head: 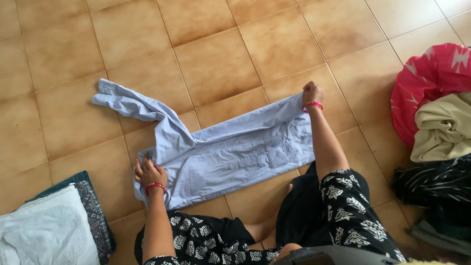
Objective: The person buttons a blue long-sleeved shirt, lays it face down on the floor, and folds the sides and sleeves inward before folding it into a rectangle and placing it on a stack of other folded clothes.
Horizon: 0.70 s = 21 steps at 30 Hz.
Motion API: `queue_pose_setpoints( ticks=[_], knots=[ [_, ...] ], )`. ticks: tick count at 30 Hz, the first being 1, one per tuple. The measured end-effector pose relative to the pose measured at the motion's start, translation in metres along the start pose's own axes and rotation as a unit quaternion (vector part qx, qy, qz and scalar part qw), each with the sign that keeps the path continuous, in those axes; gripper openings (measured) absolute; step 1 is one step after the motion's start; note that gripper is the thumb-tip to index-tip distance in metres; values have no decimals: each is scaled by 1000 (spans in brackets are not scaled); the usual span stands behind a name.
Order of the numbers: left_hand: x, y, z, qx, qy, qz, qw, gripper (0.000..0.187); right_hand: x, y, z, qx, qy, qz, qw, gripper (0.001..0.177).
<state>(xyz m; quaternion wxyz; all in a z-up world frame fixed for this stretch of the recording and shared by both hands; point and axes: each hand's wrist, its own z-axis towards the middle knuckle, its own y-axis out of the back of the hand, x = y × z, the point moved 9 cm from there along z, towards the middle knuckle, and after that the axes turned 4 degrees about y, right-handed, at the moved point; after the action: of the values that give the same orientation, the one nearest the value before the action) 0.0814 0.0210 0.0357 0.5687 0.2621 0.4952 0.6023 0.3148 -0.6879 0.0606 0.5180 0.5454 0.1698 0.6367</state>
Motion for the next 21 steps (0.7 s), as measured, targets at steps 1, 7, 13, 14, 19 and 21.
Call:
queue_pose_setpoints(
  ticks=[1, 7, 13, 14, 19, 21],
  knots=[
    [1, -1, 0, 1, 2, -2, 1000, 33, 4, 12, -1, -62, 26, -59, 996, 14],
    [3, -4, -1, 14, 1, -4, 1000, 33, -22, 23, -5, -81, -96, -23, 992, 6],
    [2, -3, -2, 13, 2, 3, 1000, 36, -53, 4, -27, 93, -229, -52, 968, 49],
    [1, -2, -1, 9, 2, 2, 1000, 35, -56, 2, -28, 116, -230, -73, 964, 56],
    [-3, 3, 0, 0, 0, -2, 1000, 37, -62, -25, -27, 103, -303, 188, 928, 56],
    [-3, 4, 0, -1, -2, -5, 1000, 36, -64, -31, -30, 89, -357, 264, 891, 56]
  ],
)
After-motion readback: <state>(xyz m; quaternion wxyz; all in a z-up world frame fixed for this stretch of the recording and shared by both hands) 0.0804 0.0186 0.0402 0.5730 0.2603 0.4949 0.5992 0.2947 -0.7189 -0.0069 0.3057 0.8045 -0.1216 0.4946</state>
